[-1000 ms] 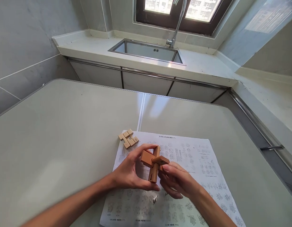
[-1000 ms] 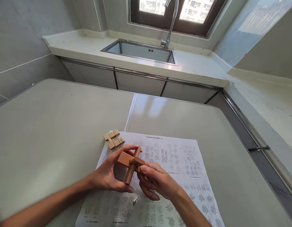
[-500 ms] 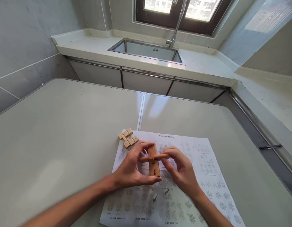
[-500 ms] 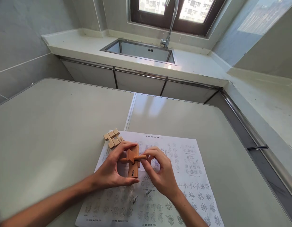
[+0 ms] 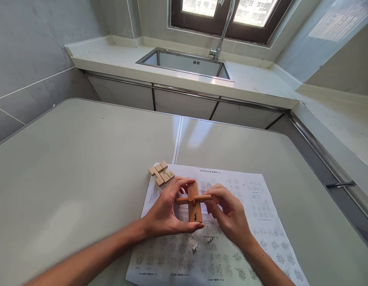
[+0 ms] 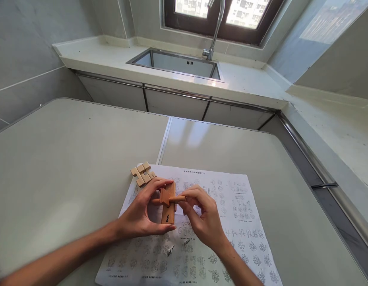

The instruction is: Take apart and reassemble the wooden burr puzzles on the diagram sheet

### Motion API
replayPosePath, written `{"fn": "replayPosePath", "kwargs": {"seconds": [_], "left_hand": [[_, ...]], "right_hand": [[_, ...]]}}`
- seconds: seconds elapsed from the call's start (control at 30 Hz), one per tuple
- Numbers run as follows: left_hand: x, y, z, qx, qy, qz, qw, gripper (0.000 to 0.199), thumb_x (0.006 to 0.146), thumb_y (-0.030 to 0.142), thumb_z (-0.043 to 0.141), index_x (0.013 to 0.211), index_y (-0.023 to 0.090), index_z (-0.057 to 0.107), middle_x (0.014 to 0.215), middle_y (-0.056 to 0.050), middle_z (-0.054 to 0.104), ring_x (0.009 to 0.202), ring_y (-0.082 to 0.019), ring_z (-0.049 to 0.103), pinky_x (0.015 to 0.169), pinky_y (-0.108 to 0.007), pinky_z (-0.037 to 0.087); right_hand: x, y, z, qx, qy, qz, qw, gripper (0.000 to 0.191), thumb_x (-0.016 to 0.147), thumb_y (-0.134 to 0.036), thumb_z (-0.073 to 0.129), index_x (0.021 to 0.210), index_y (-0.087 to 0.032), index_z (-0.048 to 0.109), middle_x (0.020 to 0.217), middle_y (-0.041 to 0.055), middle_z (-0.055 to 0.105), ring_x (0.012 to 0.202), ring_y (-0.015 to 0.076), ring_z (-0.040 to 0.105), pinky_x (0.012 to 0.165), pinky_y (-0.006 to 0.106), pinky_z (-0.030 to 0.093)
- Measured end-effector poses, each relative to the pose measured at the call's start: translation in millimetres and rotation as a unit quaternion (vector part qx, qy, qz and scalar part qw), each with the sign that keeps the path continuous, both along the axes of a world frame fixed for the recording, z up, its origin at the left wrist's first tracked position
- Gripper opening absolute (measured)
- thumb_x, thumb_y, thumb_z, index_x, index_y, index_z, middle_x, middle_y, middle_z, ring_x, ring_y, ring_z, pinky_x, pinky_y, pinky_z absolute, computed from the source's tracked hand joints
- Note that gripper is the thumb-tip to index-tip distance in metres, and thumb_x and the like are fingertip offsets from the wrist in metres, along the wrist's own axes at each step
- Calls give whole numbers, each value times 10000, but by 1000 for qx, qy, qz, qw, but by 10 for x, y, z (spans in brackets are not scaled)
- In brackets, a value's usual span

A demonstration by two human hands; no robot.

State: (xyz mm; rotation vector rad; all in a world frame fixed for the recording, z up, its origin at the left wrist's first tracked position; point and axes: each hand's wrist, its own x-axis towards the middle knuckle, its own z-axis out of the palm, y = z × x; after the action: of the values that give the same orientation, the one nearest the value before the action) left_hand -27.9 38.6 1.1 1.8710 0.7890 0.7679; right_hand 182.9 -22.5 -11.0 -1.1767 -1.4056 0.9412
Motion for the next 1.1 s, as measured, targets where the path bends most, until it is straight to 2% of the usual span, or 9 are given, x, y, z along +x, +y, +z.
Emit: {"fn": "replayPosePath", "kwargs": {"seconds": [0.2, 0.37, 0.5, 0.63, 0.9, 1.1], "left_hand": [[-1, 4, -1, 3, -2, 6, 1000, 866, 680, 471, 948, 1410, 258, 535, 1269, -104, 618, 1142, -297, 622, 979, -455, 571], [-10, -9, -8, -26, 3, 12, 1000, 859, 694, 511, 935, 1415, 271, 535, 1268, -102, 618, 1111, -285, 628, 927, -442, 613], [-8, 1, -7, -8, 8, 13, 1000, 849, 680, 507, 941, 1391, 255, 550, 1244, -100, 628, 1106, -291, 633, 968, -458, 580], [-1, -1, -12, 7, 5, 11, 1000, 856, 662, 502, 949, 1370, 249, 540, 1239, -100, 630, 1124, -302, 629, 990, -466, 557], [-18, -16, -28, 8, 18, 22, 1000, 848, 689, 479, 943, 1389, 256, 520, 1282, -97, 618, 1136, -289, 628, 974, -442, 561], [-16, -11, -1, -4, 15, 20, 1000, 843, 689, 458, 948, 1389, 260, 521, 1288, -91, 618, 1095, -272, 633, 955, -427, 575]], "right_hand": [[-9, -7, -16, 5, -5, -16, 1000, 85, 1048, -303, 642, 1028, -257, 711, 898, 35, 630, 759, 169, 587, 603, 290, 480], [-19, 5, -4, -3, -11, -20, 1000, 93, 1045, -325, 648, 1039, -258, 712, 901, 34, 623, 767, 172, 604, 607, 294, 503], [-30, 6, 6, 8, -40, -45, 998, 65, 1030, -316, 677, 1042, -262, 712, 895, 30, 621, 819, 181, 620, 662, 307, 521], [-39, -9, 2, 15, -46, -57, 997, 52, 1030, -307, 671, 1045, -263, 696, 890, 26, 611, 825, 184, 609, 655, 305, 513], [-1, 33, 26, -1, -55, 19, 998, 100, 1065, -298, 602, 1076, -261, 695, 949, 43, 650, 833, 182, 615, 668, 313, 518], [-13, 14, 2, 6, -27, 13, 1000, 98, 1068, -249, 597, 1100, -279, 684, 944, 22, 616, 787, 157, 590, 637, 291, 486]]}}
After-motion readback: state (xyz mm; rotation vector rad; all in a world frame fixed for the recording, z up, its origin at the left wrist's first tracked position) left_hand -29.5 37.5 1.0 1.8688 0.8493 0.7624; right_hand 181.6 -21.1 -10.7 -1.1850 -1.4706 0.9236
